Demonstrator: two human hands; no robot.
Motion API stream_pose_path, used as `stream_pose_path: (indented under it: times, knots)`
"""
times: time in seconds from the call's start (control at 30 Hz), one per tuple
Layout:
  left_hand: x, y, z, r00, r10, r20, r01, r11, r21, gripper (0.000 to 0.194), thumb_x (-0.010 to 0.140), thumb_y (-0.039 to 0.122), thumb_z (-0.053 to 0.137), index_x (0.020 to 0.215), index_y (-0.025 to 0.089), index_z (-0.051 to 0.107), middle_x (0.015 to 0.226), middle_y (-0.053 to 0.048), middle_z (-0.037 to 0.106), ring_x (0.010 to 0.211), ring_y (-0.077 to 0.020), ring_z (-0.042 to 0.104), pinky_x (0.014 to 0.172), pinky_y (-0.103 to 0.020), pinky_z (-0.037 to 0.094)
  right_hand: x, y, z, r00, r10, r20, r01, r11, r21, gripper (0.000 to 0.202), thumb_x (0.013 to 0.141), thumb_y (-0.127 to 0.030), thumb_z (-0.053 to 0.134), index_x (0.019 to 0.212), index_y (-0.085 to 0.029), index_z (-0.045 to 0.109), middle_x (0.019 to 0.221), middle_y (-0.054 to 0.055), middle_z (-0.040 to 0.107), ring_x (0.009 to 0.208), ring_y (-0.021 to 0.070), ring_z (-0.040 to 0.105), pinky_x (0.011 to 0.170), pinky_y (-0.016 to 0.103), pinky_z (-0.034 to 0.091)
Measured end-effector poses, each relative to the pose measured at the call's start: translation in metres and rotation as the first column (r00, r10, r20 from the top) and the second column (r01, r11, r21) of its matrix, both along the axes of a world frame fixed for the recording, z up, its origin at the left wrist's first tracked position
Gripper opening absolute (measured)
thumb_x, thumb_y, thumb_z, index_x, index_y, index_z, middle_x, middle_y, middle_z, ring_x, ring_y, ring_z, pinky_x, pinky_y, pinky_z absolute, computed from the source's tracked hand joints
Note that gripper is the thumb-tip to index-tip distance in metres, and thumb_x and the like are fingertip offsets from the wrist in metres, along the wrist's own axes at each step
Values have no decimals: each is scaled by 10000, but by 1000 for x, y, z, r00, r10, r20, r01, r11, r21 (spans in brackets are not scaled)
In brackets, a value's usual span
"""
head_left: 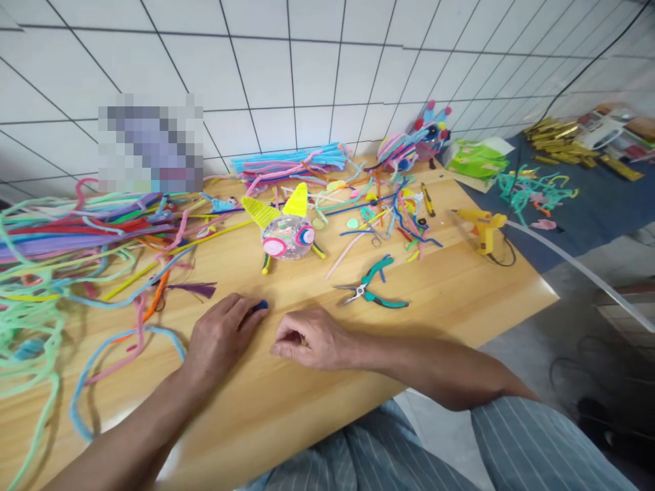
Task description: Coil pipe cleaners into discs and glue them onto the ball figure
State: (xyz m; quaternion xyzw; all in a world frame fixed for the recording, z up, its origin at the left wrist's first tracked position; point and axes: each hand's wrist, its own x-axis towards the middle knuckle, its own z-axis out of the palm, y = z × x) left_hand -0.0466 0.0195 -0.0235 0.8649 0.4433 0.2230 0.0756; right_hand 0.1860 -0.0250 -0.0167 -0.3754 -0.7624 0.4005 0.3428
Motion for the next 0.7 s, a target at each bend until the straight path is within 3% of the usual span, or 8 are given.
stream_pose_path:
  times: [0.27,0.5,0.7]
  knots:
    - [2,-1,0,1000,-6,-9,6,999,45,301,1098,415,534,988,206,722,880,-44,721,791,-198,713,703,-304,523,5,-6,-9,1000,0,22,1,999,-33,150,1036,-310,673,929,-206,685,833,14,798,756,139,725,749,247,536]
    - [5,-1,-1,999,-24,34,21,997,79,271,1077,412,589,1037,180,721,871,-51,699,779,-205,688,697,-306,504,8,-5,3,1000,-20,6,21,988,-150,275,1089,-278,521,877,-199,677,754,-9,756,634,107,669,655,223,526]
    - [8,0,0,1000,-15,-9,15,1000,-12,180,1064,315,611,1026,187,731,915,-65,719,847,-216,702,764,-318,518,7,-3,8,998,-52,20,54,996,-66,213,1055,-281,574,889,-202,680,713,-23,722,659,114,658,674,229,492]
